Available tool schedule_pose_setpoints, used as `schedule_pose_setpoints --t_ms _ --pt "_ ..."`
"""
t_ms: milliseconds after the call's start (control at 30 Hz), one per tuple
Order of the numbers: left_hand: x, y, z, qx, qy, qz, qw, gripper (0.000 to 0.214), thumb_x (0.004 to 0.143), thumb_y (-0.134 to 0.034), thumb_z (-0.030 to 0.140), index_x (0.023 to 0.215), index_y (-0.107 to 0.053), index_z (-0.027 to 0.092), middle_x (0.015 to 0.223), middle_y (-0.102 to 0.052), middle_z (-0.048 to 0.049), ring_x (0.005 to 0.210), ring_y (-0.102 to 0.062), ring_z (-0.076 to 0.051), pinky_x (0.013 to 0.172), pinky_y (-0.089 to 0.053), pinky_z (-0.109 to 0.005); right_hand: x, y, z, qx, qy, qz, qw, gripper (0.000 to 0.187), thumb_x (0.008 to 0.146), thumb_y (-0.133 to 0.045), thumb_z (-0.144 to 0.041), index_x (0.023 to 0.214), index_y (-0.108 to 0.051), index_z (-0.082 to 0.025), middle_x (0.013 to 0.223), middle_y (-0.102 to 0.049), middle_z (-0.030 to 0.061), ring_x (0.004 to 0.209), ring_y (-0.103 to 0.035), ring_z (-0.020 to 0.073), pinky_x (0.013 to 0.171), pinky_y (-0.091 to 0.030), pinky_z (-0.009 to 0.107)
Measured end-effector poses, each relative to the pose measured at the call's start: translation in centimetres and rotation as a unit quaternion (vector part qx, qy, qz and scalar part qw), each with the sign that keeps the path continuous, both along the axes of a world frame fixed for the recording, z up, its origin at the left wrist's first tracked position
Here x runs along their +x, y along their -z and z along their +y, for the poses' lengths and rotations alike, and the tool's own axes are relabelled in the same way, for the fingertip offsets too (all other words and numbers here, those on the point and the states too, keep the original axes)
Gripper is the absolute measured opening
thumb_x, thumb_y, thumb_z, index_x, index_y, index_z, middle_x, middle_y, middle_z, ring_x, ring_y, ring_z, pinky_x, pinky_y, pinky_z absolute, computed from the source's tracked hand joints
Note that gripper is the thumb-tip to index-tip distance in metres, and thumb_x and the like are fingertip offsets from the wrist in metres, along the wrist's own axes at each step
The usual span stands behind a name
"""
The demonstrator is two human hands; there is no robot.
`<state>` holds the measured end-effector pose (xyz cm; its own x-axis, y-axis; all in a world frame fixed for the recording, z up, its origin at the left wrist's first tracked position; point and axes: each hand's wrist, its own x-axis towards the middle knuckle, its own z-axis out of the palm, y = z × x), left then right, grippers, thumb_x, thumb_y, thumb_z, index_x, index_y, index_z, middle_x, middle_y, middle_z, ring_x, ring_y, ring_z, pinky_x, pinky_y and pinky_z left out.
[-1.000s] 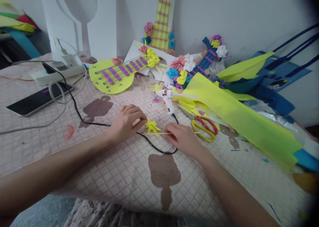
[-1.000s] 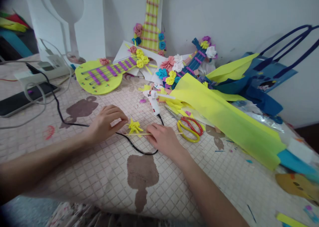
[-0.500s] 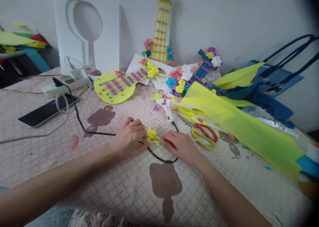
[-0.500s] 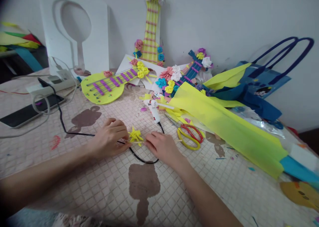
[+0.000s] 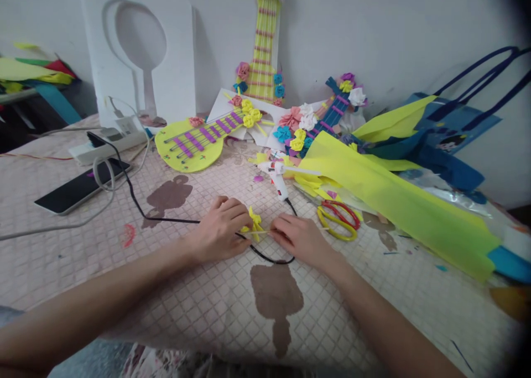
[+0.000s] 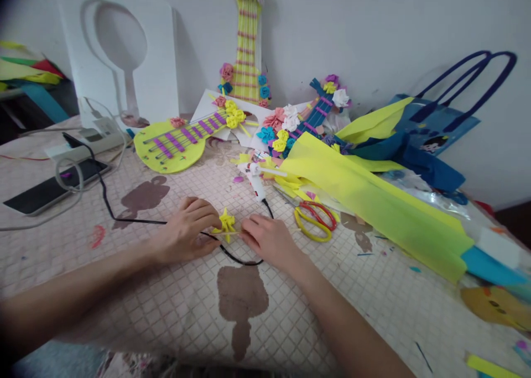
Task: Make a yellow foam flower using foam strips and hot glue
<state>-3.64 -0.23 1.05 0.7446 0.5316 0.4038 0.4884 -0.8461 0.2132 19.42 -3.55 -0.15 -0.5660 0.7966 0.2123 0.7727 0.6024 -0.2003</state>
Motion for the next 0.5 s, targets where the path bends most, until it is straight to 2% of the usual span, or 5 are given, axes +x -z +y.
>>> schedule_pose_setpoints --t_ms 233,500 --pt "0.44 1.12 -0.36 0.056 0.015 0.009 0.998 0.012 0.083 -0.06 0.027 0.092 -0.06 0.02 0.092 -0.064 -0.0031 0.092 -0.052 -0.021 0.084 -0.032 -0.038 -0.34 0.27 -0.31 0.001 -0.007 -0.006 1.0 0.019 0.094 -0.044 -0.033 0.087 -0.055 -0.019 0.08 -0.061 0.0017 0.074 -0.056 0.0136 0.061 -0.035 0.025" --pt "0.84 1.04 -0.81 0.089 0.029 0.026 0.995 0.009 0.09 -0.052 0.02 0.095 -0.059 0.021 0.093 -0.065 -0.0013 0.091 -0.053 -0.018 0.087 -0.031 -0.039 -0.47 0.7 -0.32 -0.021 -0.004 0.014 1.0 0.022 0.095 -0.042 -0.036 0.091 -0.056 -0.019 0.084 -0.063 0.0031 0.077 -0.059 0.0144 0.063 -0.038 0.025"
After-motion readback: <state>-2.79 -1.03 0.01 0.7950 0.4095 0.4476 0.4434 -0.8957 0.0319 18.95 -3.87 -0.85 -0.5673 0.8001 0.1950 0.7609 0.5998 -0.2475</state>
